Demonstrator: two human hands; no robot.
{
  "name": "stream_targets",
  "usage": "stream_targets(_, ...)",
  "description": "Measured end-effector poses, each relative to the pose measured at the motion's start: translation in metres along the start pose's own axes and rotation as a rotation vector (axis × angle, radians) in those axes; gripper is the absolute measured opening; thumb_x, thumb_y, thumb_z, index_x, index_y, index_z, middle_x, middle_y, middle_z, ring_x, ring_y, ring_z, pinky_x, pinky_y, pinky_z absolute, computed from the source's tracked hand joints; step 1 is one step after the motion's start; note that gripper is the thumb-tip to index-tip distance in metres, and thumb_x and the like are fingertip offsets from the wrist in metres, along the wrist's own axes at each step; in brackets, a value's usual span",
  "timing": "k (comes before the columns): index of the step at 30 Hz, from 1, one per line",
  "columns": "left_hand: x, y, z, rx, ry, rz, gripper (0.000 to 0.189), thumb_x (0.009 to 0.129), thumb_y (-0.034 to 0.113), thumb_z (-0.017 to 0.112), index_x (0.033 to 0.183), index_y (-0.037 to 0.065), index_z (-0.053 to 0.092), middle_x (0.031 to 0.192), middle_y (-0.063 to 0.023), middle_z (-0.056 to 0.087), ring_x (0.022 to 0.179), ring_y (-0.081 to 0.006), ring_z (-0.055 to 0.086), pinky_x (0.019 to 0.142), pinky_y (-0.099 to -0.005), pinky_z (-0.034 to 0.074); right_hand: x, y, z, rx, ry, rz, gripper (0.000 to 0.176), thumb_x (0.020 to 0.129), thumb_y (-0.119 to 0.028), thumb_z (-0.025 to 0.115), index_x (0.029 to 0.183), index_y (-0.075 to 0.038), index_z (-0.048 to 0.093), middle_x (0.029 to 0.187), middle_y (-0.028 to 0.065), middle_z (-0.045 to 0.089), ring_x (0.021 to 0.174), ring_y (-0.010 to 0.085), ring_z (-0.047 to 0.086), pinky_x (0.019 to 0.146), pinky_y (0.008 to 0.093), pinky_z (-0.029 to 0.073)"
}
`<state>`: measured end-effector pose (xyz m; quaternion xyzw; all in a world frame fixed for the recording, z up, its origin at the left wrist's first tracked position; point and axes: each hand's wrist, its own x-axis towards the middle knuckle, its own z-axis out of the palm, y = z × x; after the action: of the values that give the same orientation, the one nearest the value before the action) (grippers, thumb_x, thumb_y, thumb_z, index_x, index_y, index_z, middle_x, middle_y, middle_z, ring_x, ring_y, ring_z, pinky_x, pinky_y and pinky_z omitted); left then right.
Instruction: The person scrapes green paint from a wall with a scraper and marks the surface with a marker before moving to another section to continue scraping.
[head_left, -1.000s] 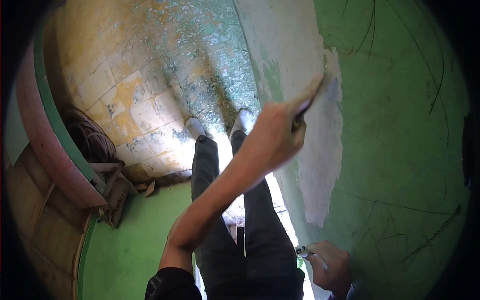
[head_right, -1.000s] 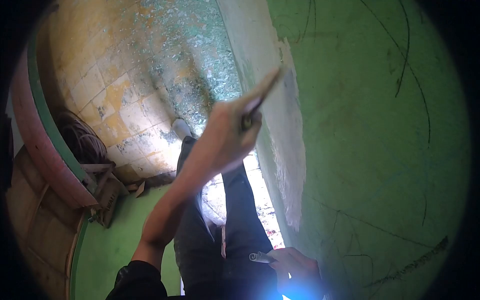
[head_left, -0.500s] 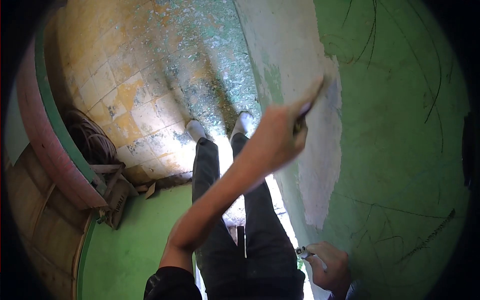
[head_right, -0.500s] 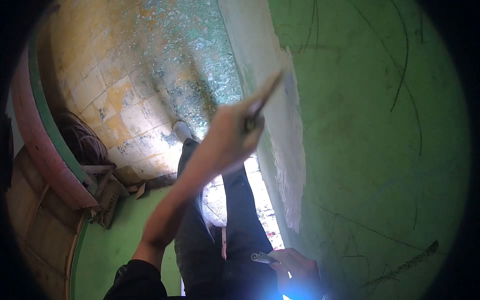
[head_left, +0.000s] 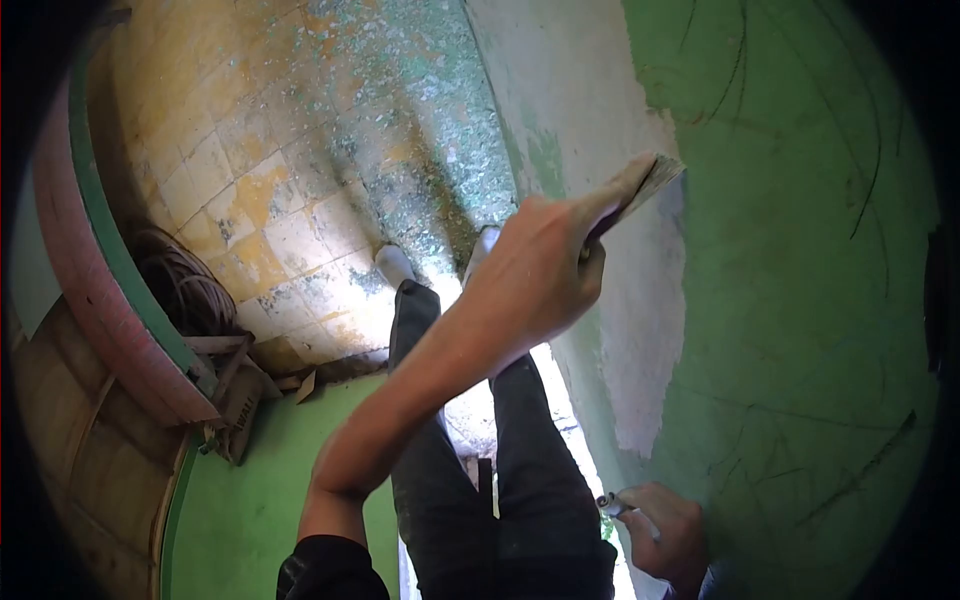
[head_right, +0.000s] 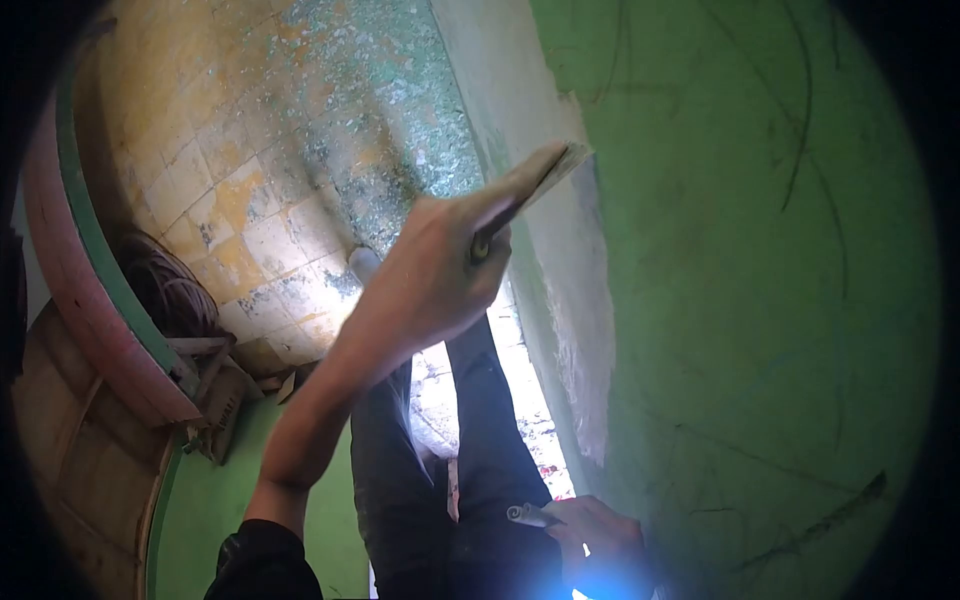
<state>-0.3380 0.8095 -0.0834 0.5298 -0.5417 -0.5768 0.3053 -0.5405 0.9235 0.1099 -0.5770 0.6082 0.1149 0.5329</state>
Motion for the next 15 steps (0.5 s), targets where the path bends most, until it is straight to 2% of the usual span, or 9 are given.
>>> stream_targets(3, -0.004, 0.001, 0.007, -0.088, 0.009, -0.035, 0.071, 0.089, -0.005, 0.053, 0.156, 0.015, 0.039, 0.066, -0.0164, 0.063, 0.050, -0.0167, 0.054, 0.054, -0.0371, 0.048, 0.000, -0.005, -0.003, -0.039, -0.014, 0.033, 0.017, 0.076, 0.007, 0.062, 0.091, 0.003, 0.069, 0.083, 0.0181, 0.071, 0.073, 0.0341, 0.070, 0.064, 0.0386, 0.056)
stream_targets(4, -0.005, 0.003, 0.013, -0.099, 0.017, -0.056, 0.076, 0.082, -0.010, 0.054, 0.154, 0.011, 0.041, 0.072, -0.0274, 0.064, 0.058, -0.0390, 0.064, 0.064, -0.0478, 0.051, -0.001, -0.004, -0.003, -0.038, -0.014, 0.006, 0.017, 0.076, 0.007, 0.062, 0.091, 0.003, 0.070, 0.083, 0.0181, 0.071, 0.073, 0.0340, 0.070, 0.064, 0.0386, 0.056)
stream_targets(7, -0.007, 0.007, 0.030, -0.114, 0.118, -0.041, 0.078, 0.083, -0.010, 0.053, 0.156, 0.011, 0.038, 0.071, -0.0274, 0.063, 0.057, -0.0390, 0.063, 0.063, -0.0493, 0.049, -0.003, 0.000, -0.004, -0.018, -0.001, -0.041, 0.018, 0.076, 0.007, 0.061, 0.091, 0.003, 0.070, 0.083, 0.0179, 0.071, 0.073, 0.0333, 0.070, 0.064, 0.0384, 0.056)
stream_targets(11, 0.029, 0.020, -0.006, -0.136, 0.061, -0.271, 0.077, 0.083, -0.011, 0.052, 0.156, 0.010, 0.038, 0.070, -0.0279, 0.062, 0.057, -0.0389, 0.063, 0.065, -0.0514, 0.048, -0.002, 0.003, -0.004, 0.048, -0.019, -0.032, 0.019, 0.077, 0.008, 0.060, 0.091, 0.003, 0.070, 0.084, 0.0176, 0.071, 0.073, 0.0320, 0.071, 0.064, 0.0377, 0.057)
stream_targets(15, -0.001, 0.017, 0.016, -0.103, 0.082, -0.102, 0.075, 0.082, -0.010, 0.050, 0.154, 0.012, 0.042, 0.071, -0.0299, 0.061, 0.060, -0.0406, 0.064, 0.064, -0.0488, 0.048, 0.000, 0.002, -0.004, 0.042, -0.018, -0.023, 0.018, 0.077, 0.008, 0.060, 0.091, 0.003, 0.070, 0.084, 0.0175, 0.072, 0.073, 0.0315, 0.071, 0.063, 0.0374, 0.057)
